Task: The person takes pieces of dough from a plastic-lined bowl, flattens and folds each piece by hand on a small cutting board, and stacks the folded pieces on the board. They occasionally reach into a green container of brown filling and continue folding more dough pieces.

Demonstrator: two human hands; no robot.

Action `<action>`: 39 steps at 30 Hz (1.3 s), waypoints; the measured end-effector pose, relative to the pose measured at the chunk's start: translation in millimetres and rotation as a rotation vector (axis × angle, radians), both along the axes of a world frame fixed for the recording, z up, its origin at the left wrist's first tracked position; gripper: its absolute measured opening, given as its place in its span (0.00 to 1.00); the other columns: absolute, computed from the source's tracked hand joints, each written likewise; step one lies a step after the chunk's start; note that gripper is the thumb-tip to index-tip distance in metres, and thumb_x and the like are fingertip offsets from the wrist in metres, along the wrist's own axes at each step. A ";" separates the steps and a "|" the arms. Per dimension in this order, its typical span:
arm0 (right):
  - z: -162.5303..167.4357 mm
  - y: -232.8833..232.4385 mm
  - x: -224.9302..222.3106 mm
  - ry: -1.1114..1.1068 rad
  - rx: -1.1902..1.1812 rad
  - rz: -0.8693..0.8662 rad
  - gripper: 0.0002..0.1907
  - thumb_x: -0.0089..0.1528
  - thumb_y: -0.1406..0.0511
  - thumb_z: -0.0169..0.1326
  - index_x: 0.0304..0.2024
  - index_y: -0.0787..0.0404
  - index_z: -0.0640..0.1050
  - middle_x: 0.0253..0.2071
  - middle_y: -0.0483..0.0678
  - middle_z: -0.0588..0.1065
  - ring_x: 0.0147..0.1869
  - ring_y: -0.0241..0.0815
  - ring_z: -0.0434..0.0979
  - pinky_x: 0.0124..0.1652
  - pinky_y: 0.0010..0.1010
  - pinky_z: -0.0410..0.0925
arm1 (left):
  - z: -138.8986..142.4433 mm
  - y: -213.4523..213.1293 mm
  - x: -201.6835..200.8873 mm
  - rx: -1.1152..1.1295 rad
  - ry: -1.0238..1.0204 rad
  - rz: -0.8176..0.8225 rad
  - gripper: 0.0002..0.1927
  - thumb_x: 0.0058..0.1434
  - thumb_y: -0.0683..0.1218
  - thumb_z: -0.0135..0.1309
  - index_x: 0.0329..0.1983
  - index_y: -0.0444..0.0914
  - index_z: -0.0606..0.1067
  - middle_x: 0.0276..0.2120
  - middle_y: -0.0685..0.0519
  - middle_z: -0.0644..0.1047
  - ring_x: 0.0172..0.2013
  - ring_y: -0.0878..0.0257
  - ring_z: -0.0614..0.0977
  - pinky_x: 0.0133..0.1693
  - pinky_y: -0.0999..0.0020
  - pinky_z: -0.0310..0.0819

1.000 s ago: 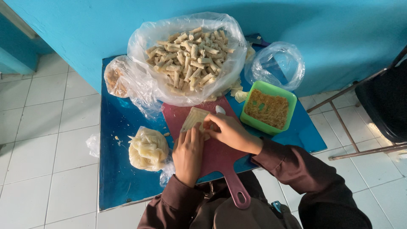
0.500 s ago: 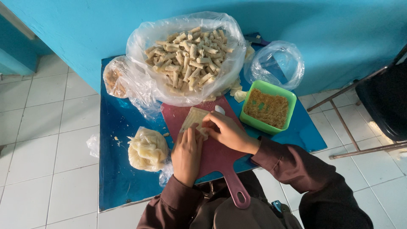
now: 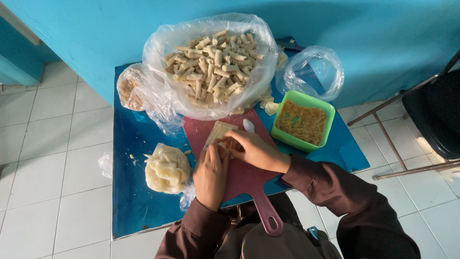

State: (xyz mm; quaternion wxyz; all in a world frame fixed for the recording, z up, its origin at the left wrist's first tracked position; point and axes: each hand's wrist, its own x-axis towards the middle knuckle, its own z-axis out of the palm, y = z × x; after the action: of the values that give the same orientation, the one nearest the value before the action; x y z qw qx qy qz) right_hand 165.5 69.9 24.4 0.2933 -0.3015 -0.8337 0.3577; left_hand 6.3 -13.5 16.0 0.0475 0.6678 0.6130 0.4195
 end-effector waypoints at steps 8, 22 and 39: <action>-4.7 1.0 0.0 0.074 -0.010 0.022 0.16 0.62 0.74 0.58 0.53 0.63 0.73 0.42 0.49 0.78 0.44 0.40 0.82 0.44 0.31 0.74 | -0.8 1.1 -1.1 -0.038 -0.020 0.003 0.21 0.64 0.45 0.57 0.60 0.37 0.70 0.42 0.49 0.80 0.45 0.53 0.82 0.42 0.61 0.77; -15.2 7.2 8.0 -0.159 0.619 0.021 0.08 0.61 0.65 0.63 0.42 0.58 0.81 0.42 0.44 0.76 0.51 0.46 0.74 0.51 0.40 0.63 | -1.3 -7.0 -24.2 -0.107 -0.043 -0.213 0.16 0.61 0.39 0.55 0.52 0.36 0.69 0.44 0.44 0.77 0.45 0.45 0.80 0.41 0.55 0.76; -12.0 4.2 18.0 -0.107 0.601 0.118 0.18 0.59 0.62 0.65 0.50 0.60 0.80 0.47 0.46 0.76 0.55 0.48 0.73 0.59 0.45 0.63 | 4.0 7.1 -24.6 0.021 0.140 -0.159 0.05 0.66 0.43 0.54 0.42 0.37 0.73 0.36 0.48 0.78 0.39 0.50 0.81 0.38 0.56 0.75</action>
State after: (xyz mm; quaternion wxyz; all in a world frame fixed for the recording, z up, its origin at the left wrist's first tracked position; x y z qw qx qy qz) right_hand 183.5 74.2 12.5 0.3036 -0.1708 -0.9325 0.0949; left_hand -18.3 -6.4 20.0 0.0305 0.7424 0.5555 0.3732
